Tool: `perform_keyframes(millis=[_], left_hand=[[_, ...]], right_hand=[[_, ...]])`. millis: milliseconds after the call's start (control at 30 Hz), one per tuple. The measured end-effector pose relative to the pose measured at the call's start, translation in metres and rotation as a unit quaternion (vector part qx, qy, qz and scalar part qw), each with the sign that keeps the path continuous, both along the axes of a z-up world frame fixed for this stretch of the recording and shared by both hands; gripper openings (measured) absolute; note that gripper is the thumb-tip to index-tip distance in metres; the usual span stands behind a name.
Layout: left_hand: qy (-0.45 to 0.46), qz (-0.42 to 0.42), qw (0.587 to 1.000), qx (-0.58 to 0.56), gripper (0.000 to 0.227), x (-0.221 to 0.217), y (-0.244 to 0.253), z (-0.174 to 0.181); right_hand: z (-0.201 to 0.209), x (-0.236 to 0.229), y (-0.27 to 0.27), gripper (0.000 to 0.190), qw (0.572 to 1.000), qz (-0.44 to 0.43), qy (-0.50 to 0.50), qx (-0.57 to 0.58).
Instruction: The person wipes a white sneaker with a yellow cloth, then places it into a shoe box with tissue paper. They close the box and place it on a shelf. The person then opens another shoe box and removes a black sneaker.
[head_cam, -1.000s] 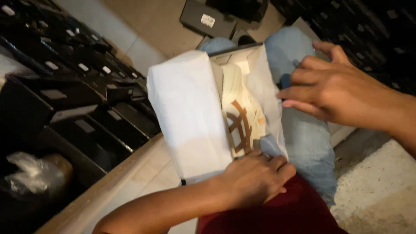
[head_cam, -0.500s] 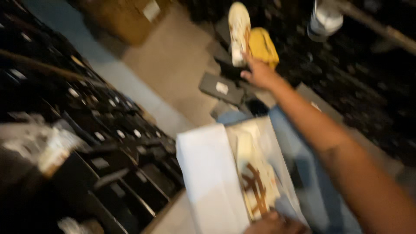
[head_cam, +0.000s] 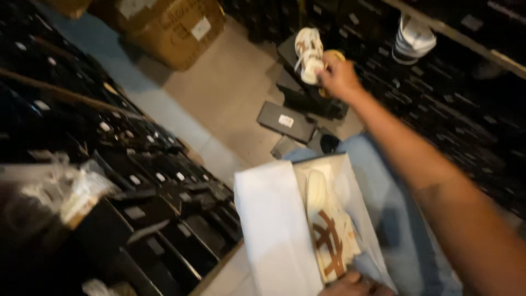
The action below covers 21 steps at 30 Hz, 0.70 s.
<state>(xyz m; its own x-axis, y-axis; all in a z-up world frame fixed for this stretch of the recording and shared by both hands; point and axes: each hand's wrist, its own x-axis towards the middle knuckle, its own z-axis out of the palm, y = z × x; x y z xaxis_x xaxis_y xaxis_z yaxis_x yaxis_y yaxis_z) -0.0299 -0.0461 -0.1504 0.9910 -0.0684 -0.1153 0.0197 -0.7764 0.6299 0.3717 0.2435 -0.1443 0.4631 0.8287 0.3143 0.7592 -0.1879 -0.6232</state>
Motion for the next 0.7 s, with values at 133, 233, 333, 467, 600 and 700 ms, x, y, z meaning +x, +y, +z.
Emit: perform_keyframes(millis=[133,233,333,467,600,700], left_hand=[[-0.168,-0.008,0.979,0.114,0.033,0.032,0.029,0.052],[-0.03,-0.108,0.989,-0.102,0.039,0.047,0.073,0.137],[-0.274,-0.01,0.934,-0.231,0.017,0.062,0.099,0.127],[-0.09,0.337,0.888,-0.302,0.055,0.105,0.158,0.198],[-0.13,0.29,0.808,-0.496,0.12,0.128,0.169,0.251],[-0.135,0.31,0.808,-0.482,0.089,0.12,0.145,0.263]], right_hand=[[0.034,-0.002,-0.065,0.012,0.995,0.011,0.096,0.017],[0.07,-0.017,-0.131,0.014,0.981,0.07,0.178,0.036],[0.12,-0.052,-0.198,0.019,0.99,0.055,0.111,0.073],[0.145,-0.1,-0.27,0.007,0.978,0.089,0.092,0.166],[0.132,-0.129,-0.304,0.011,0.952,0.156,0.1,0.243],[0.145,-0.143,-0.311,0.015,0.953,0.198,0.027,0.226]])
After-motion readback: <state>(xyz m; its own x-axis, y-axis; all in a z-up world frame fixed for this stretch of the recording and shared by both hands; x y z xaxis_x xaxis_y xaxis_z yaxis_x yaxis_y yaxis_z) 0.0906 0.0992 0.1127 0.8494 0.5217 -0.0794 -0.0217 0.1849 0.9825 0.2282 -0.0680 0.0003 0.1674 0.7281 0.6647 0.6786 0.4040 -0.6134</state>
